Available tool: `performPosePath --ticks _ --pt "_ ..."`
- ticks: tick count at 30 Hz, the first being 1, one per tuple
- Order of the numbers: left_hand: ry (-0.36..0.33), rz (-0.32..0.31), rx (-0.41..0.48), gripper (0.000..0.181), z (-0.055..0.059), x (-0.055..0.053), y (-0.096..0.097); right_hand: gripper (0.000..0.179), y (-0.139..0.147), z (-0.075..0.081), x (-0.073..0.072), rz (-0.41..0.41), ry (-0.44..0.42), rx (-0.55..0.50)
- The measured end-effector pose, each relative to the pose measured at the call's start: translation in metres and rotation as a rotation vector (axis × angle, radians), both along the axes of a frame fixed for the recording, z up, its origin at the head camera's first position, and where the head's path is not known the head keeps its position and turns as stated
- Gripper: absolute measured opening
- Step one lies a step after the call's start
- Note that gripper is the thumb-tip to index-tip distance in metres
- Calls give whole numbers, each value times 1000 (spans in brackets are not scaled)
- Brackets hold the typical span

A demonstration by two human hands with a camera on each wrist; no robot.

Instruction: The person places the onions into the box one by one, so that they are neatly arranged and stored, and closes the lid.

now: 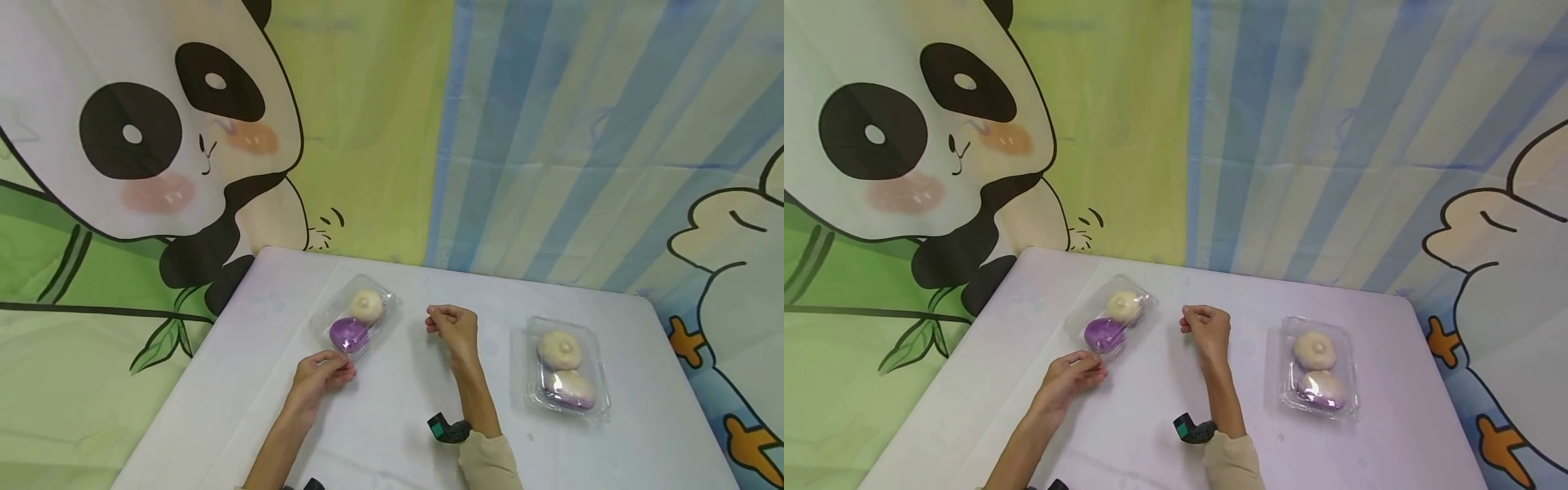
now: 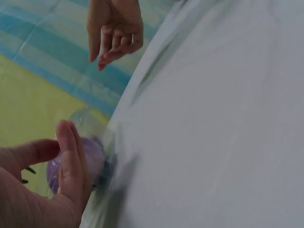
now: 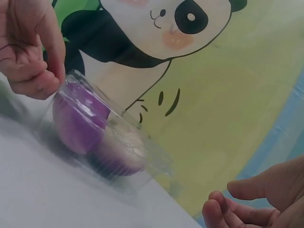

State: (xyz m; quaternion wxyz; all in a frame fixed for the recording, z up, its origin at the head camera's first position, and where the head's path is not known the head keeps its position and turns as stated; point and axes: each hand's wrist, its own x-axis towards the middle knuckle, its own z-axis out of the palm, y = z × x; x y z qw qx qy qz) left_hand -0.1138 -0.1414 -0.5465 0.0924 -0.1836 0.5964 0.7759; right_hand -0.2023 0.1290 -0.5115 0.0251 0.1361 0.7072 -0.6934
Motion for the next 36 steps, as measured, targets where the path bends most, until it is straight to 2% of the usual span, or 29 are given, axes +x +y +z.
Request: performPosePath --ticks 3,8,13,17,23,29,32,36 --pt "10 33 80 3 -2 5 15 25 2 -2 0 -3 8 -8" --pt "1 93 200 7 -7 8 36 26 4 -3 0 -3 17 -21" --pt "-10 131 238 10 -8 8 47 24 4 -4 0 -4 8 -26" --pt "-6 135 236 9 -8 7 48 23 5 -5 0 -5 10 -25" --pt "-3 73 241 11 -8 9 44 25 6 -6 -1 5 10 -23" --pt "-2 -19 229 29 -11 11 40 22 7 -6 -2 5 3 -20" --pt "8 -42 215 34 -12 11 39 20 7 -6 -2 1 1 -20" --pt "33 -66 172 32 -11 11 38 20 8 -7 -2 4 -3 -20"
